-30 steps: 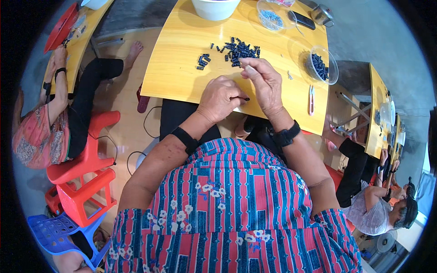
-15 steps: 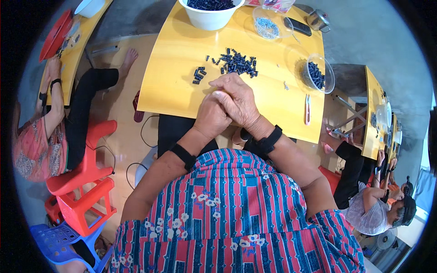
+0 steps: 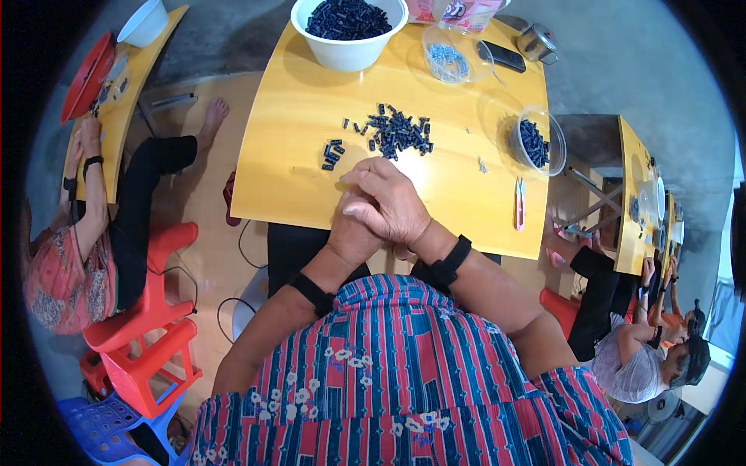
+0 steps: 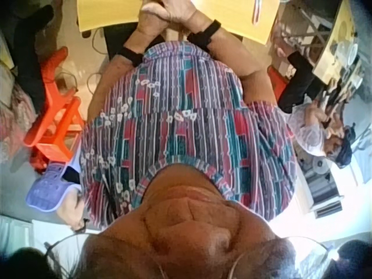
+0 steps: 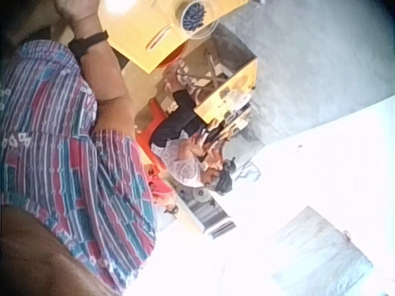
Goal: Assembling small blue plastic or rubber components by hand at a workbench.
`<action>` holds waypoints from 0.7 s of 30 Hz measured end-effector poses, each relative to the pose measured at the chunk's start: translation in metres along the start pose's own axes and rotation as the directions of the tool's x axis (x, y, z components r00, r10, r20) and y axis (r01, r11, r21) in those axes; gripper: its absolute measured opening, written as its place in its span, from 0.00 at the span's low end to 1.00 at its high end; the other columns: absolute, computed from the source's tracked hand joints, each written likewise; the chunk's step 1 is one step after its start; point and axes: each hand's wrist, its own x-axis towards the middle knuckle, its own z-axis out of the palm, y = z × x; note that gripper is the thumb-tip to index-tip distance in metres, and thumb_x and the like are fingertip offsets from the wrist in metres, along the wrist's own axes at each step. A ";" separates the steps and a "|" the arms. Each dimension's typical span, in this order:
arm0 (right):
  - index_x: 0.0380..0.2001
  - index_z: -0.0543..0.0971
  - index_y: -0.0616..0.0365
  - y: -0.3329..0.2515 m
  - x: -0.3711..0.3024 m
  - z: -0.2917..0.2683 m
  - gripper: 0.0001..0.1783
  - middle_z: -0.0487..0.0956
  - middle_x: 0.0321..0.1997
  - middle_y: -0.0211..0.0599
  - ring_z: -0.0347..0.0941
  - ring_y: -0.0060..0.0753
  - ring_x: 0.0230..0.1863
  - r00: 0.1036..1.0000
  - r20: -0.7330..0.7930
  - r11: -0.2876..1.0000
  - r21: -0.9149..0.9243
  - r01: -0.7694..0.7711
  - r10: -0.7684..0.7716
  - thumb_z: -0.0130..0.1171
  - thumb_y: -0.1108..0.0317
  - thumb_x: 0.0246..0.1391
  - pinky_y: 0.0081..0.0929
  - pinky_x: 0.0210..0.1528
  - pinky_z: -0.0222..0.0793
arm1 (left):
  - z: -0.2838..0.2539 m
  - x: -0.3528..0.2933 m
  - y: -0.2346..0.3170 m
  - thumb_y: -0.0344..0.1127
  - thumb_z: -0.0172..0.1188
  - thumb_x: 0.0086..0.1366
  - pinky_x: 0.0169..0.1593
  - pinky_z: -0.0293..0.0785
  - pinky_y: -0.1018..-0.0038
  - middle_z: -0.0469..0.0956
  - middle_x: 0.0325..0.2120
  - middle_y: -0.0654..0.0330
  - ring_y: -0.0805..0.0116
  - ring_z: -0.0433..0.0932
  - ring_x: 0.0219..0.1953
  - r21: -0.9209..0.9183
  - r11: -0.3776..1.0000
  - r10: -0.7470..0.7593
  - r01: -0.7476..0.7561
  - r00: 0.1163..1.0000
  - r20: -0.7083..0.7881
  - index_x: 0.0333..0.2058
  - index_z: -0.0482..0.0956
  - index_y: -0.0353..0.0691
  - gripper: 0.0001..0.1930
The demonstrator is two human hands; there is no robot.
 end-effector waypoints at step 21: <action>0.43 0.79 0.56 0.002 -0.005 0.002 0.32 0.74 0.42 0.46 0.72 0.50 0.44 1.000 -0.003 1.000 0.022 0.021 -0.021 0.58 0.37 0.50 0.38 0.48 0.71 | 0.011 -0.010 -0.016 0.35 0.60 0.59 0.51 0.70 0.60 0.73 0.45 0.46 0.50 0.72 0.49 0.119 0.990 0.076 -0.077 0.997 0.012 0.49 0.70 0.32 0.21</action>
